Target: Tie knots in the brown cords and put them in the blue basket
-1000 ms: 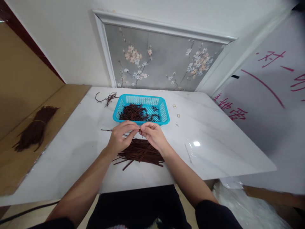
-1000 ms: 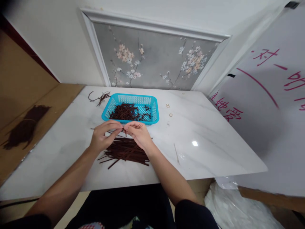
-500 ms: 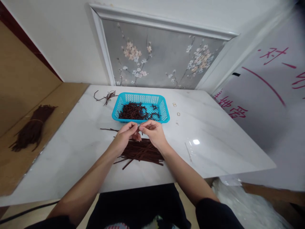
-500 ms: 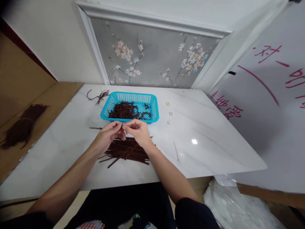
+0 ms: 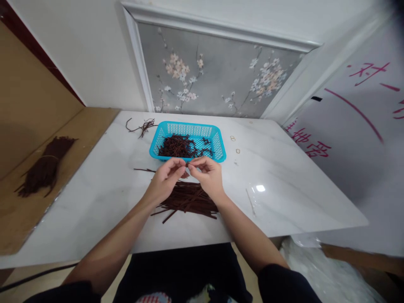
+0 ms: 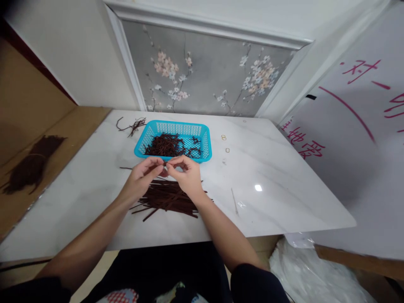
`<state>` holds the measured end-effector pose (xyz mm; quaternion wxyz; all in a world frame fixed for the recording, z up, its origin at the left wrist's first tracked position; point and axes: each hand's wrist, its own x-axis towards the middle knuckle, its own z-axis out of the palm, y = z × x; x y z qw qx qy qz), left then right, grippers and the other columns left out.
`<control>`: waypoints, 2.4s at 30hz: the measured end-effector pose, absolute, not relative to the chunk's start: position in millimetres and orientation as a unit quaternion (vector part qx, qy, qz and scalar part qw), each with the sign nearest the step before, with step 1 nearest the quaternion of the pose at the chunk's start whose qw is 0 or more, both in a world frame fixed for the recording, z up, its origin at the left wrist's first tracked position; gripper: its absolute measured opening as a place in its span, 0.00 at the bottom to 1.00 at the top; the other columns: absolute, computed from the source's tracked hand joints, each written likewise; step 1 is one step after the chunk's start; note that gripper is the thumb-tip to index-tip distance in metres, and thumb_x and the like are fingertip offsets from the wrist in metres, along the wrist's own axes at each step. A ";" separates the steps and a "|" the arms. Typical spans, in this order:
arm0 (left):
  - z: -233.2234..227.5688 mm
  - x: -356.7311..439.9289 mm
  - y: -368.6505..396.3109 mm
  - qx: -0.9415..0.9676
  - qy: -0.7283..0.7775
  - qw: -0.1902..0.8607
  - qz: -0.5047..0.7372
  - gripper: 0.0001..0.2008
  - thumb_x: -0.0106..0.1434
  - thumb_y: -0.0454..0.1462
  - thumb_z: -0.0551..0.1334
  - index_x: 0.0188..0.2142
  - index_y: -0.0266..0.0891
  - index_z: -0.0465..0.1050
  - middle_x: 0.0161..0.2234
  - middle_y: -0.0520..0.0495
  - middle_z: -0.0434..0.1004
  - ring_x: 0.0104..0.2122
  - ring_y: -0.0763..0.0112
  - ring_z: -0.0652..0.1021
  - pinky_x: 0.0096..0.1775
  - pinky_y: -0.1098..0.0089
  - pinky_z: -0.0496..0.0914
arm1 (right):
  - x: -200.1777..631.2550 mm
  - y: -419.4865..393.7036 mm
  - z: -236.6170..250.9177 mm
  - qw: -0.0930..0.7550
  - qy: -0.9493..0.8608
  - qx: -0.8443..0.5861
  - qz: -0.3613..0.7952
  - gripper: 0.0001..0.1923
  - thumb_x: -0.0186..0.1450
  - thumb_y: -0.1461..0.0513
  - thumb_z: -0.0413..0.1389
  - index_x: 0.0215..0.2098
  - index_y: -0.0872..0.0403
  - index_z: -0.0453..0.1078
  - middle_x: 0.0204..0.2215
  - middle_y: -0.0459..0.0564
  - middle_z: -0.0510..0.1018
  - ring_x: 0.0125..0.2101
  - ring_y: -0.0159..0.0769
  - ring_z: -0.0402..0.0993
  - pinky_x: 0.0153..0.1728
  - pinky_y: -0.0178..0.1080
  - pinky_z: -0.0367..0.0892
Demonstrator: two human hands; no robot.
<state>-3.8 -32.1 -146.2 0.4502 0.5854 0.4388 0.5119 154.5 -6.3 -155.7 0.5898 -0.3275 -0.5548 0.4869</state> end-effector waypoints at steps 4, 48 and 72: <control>-149.4 -8.0 -30.2 0.730 0.409 0.164 0.522 0.04 0.67 0.35 0.62 0.38 0.40 0.76 0.36 0.48 0.80 0.37 0.72 0.79 0.41 0.71 0.74 | 156.8 -7.1 -153.0 0.568 -0.512 -0.347 0.542 0.09 0.55 0.59 0.68 0.27 0.53 0.74 0.27 0.45 0.80 0.27 0.31 0.73 0.31 0.37 0.69; -164.5 -20.8 -17.6 0.769 0.367 0.100 0.513 0.07 0.68 0.35 0.61 0.42 0.40 0.79 0.35 0.47 0.80 0.29 0.76 0.78 0.33 0.74 0.75 | 160.0 -5.5 -155.3 0.531 -0.501 -0.365 0.578 0.11 0.52 0.57 0.69 0.27 0.53 0.75 0.25 0.45 0.80 0.25 0.30 0.72 0.30 0.37 0.68; -169.0 -7.3 -18.8 0.711 0.446 0.081 0.538 0.03 0.60 0.33 0.63 0.30 0.38 0.75 0.25 0.52 0.73 0.23 0.77 0.72 0.26 0.76 0.69 | 163.8 -6.0 -160.1 0.484 -0.701 -0.382 0.358 0.06 0.67 0.56 0.57 0.36 0.49 0.73 0.39 0.50 0.83 0.41 0.41 0.78 0.46 0.45 0.70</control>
